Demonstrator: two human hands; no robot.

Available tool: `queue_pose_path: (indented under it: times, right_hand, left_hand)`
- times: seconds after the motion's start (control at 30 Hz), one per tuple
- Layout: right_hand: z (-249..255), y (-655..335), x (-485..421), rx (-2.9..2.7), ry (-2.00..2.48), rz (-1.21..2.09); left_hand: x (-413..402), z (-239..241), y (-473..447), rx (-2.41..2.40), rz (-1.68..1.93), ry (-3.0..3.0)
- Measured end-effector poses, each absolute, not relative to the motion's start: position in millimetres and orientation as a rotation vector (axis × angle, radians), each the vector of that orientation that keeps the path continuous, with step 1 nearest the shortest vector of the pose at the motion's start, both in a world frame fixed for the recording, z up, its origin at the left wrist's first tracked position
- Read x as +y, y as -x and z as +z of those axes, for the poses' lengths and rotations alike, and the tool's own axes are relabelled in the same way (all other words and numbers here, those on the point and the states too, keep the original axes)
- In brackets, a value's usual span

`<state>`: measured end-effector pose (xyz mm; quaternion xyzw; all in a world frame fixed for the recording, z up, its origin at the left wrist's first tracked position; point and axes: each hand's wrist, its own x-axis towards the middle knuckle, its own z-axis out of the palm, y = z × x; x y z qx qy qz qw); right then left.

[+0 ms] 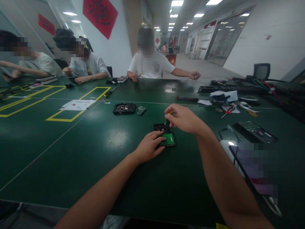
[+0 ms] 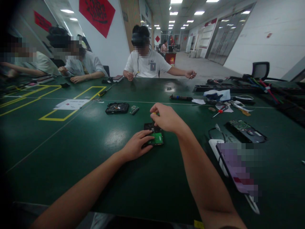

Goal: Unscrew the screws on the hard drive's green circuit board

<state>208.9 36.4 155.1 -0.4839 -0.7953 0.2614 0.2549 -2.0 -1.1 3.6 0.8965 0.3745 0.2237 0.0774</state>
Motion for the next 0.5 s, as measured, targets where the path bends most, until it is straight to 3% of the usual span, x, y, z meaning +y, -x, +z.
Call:
queue_pose_path:
  times: [0.5]
  right_hand:
    - [155.1, -209.6, 36.8, -2.177, 1.316, 0.637]
  left_hand:
    - [-0.4, 1.9, 2.6, 1.105, 0.689, -2.683]
